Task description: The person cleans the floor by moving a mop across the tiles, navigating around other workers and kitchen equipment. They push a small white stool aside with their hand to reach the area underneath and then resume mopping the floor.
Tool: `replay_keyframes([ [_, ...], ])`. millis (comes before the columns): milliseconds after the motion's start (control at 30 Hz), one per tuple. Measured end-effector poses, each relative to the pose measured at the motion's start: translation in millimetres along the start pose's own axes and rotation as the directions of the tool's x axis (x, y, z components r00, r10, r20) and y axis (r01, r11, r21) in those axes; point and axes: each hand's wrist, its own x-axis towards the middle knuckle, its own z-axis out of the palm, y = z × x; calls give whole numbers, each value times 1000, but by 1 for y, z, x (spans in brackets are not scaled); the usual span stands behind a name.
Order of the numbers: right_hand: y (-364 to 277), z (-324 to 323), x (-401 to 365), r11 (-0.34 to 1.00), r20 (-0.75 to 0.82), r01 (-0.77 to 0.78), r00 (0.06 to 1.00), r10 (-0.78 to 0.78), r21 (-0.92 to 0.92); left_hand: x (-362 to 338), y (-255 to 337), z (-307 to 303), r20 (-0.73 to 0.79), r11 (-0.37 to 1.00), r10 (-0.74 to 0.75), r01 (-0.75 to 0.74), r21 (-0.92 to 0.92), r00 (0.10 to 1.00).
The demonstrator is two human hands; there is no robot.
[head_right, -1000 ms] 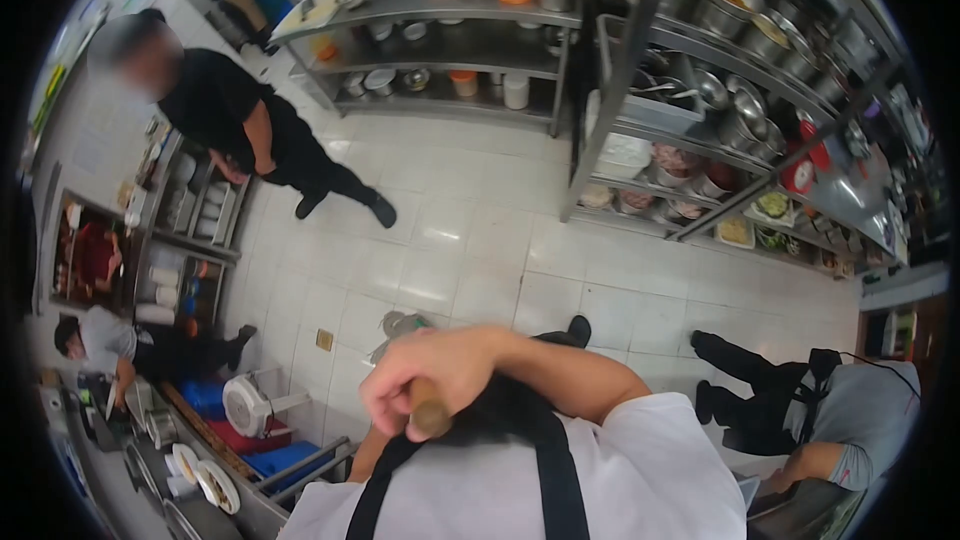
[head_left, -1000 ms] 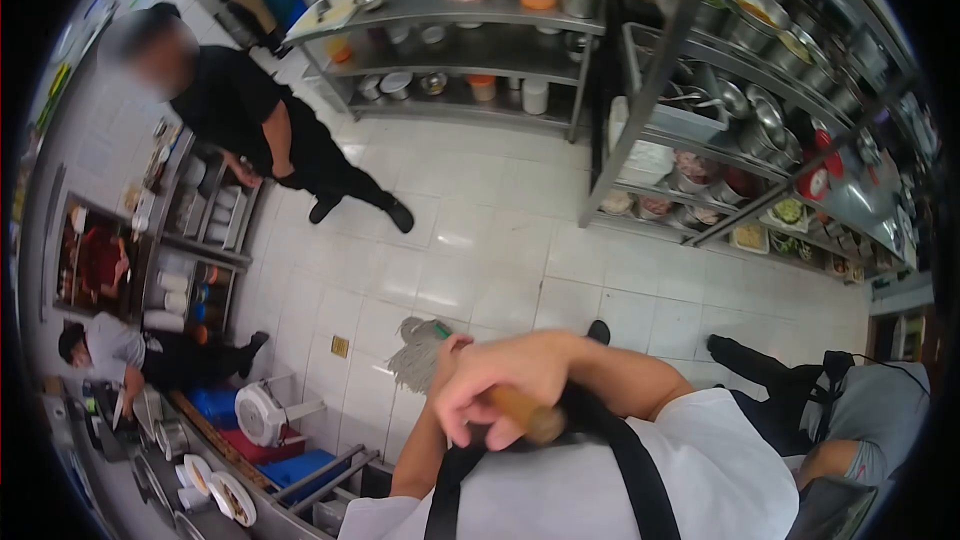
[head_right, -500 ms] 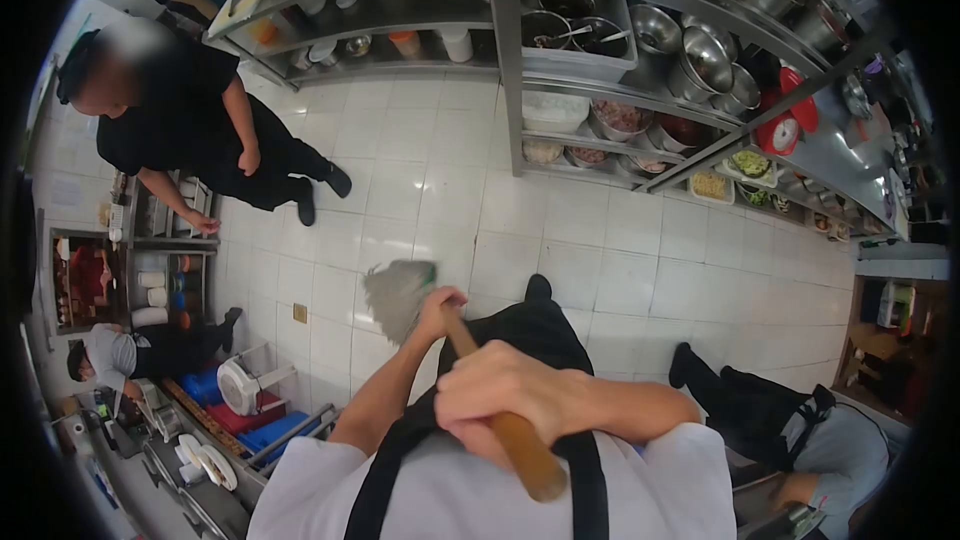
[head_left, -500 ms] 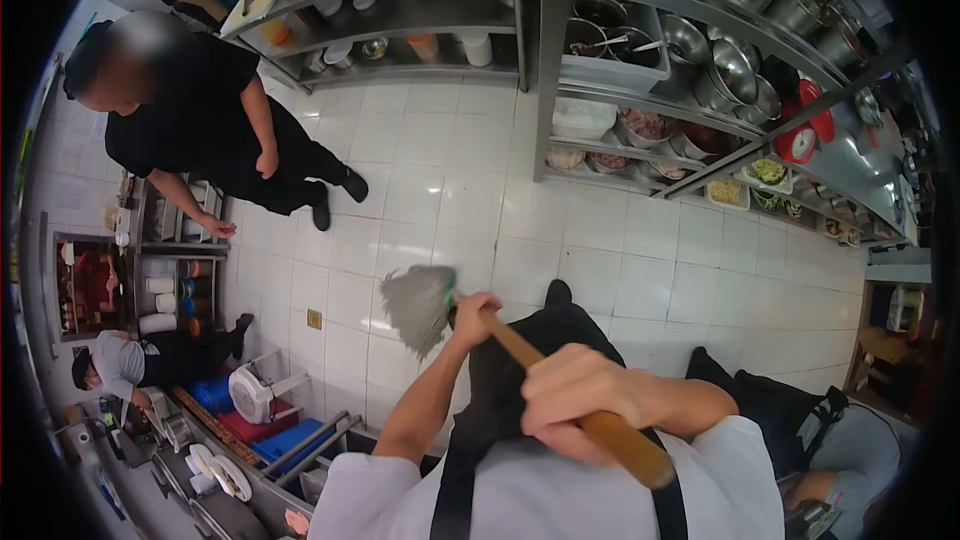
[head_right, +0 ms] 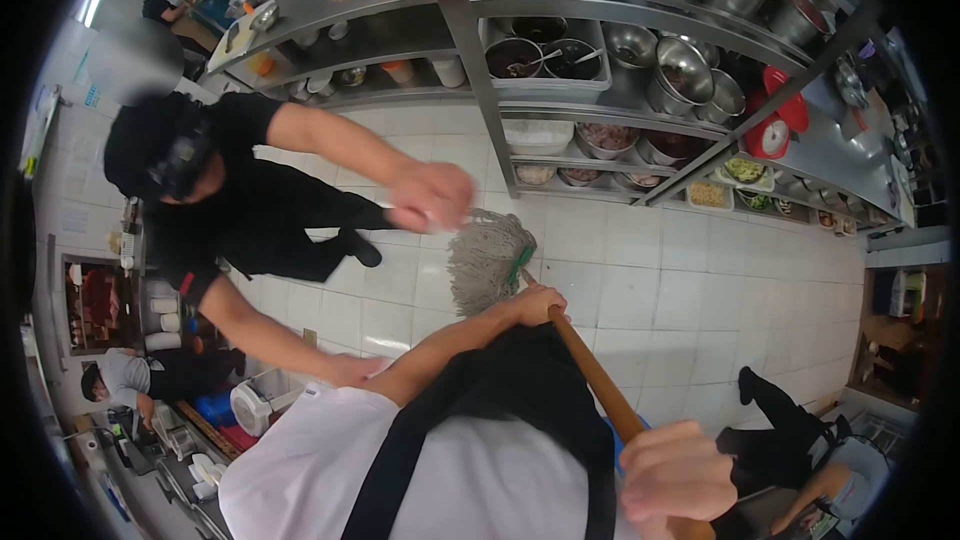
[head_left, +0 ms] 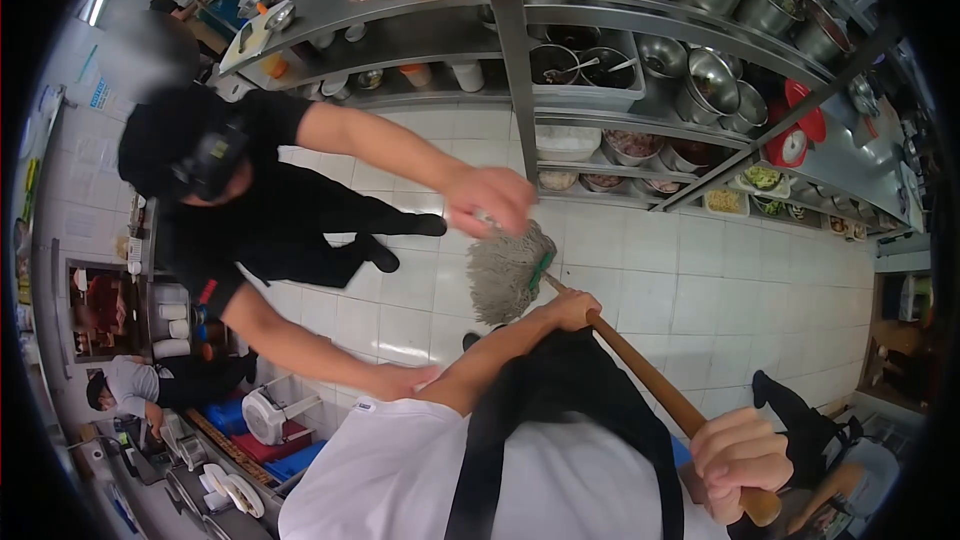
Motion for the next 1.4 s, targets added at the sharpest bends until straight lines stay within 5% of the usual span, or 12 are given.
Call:
replay_keyframes([
  [267, 5, -10, -24, 998, -207, 40, 977, -48, -41, 12, 10, -11, 76, 1000, 6, -6, -10, 997],
  [400, 9, 4, -37, 971, -338, 63, 931, -140, -230, 11, 7, -14, 177, 997, -8, -5, 72, 984],
  [600, 23, 5, -53, 973, -442, 11, 890, -116, -232, 8, -12, -16, 12, 988, -70, 67, 137, 998],
  [733, 38, 2, -54, 989, -357, 54, 929, -100, -138, 1, -8, -34, -28, 973, -166, 169, 161, 986],
  [867, 77, 0, -62, 992, -459, 52, 883, -98, -112, 1, -21, -68, -153, 910, -313, 342, 235, 937],
  [933, 115, 15, -56, 990, -554, 136, 821, -136, -41, -10, -46, -79, -344, 859, -357, 450, 244, 868],
  [1000, 159, 36, -52, 983, -596, 147, 782, -181, -106, -23, -86, -86, -543, 807, -488, 591, 18, 683],
  [1133, 238, 75, -6, 979, -366, 141, 912, -185, -144, -101, -162, -120, -682, 725, -612, 627, -283, 400],
  [1267, 329, 147, 63, 964, -250, 249, 931, -265, -94, -207, -214, -133, -355, 484, -873, 513, -709, 334],
  [1400, 407, 212, 140, 995, -85, 97, 992, -95, 16, -289, -213, -114, -49, 58, -990, 65, -996, 130],
])
